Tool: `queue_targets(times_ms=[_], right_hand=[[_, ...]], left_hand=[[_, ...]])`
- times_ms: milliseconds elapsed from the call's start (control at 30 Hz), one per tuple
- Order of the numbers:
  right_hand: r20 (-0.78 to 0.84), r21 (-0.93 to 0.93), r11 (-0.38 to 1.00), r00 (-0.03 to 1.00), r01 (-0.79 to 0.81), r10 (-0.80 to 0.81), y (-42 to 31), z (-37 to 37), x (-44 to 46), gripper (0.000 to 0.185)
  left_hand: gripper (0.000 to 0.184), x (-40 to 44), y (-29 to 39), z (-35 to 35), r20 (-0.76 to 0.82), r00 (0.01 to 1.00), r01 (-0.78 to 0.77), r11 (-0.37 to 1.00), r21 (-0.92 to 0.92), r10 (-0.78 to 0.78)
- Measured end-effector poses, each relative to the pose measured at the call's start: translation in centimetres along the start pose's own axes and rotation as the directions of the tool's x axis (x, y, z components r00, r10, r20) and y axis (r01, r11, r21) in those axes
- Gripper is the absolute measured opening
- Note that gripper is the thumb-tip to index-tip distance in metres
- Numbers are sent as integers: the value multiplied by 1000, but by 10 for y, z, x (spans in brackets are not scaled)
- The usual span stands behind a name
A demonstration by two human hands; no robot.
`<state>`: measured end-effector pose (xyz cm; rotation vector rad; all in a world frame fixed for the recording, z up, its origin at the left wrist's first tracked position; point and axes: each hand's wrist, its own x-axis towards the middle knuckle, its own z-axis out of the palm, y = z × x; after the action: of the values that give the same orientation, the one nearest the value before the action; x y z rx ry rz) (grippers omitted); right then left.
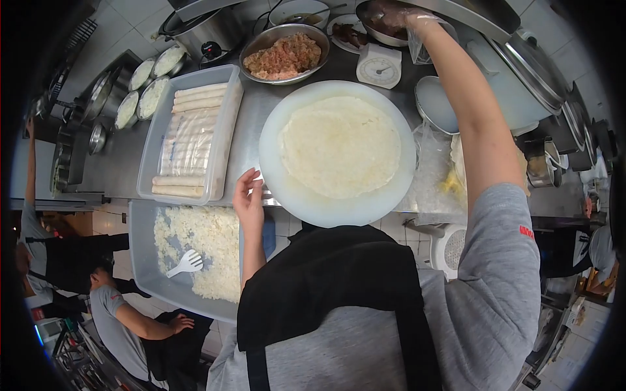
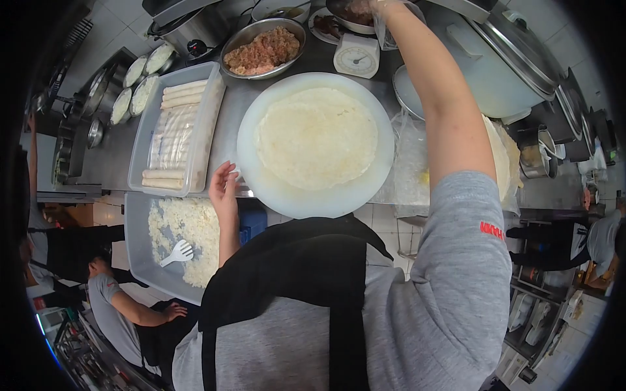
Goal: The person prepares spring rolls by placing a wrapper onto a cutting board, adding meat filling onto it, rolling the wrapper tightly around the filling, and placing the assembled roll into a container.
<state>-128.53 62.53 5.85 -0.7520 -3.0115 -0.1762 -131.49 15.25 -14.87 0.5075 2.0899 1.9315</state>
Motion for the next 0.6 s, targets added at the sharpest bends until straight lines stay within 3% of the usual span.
queue_targets(times_ms=[167, 600], right_hand=[[-21, 34, 999, 1000, -3, 4, 9, 0, 3, 35], [-53, 106, 994, 998, -28, 34, 23, -6, -20, 42]], left_hand=[[29, -9, -8, -20, -76, 996, 36, 999, -18, -37], [28, -5, 8, -6, -9, 999, 45, 999, 15, -45]])
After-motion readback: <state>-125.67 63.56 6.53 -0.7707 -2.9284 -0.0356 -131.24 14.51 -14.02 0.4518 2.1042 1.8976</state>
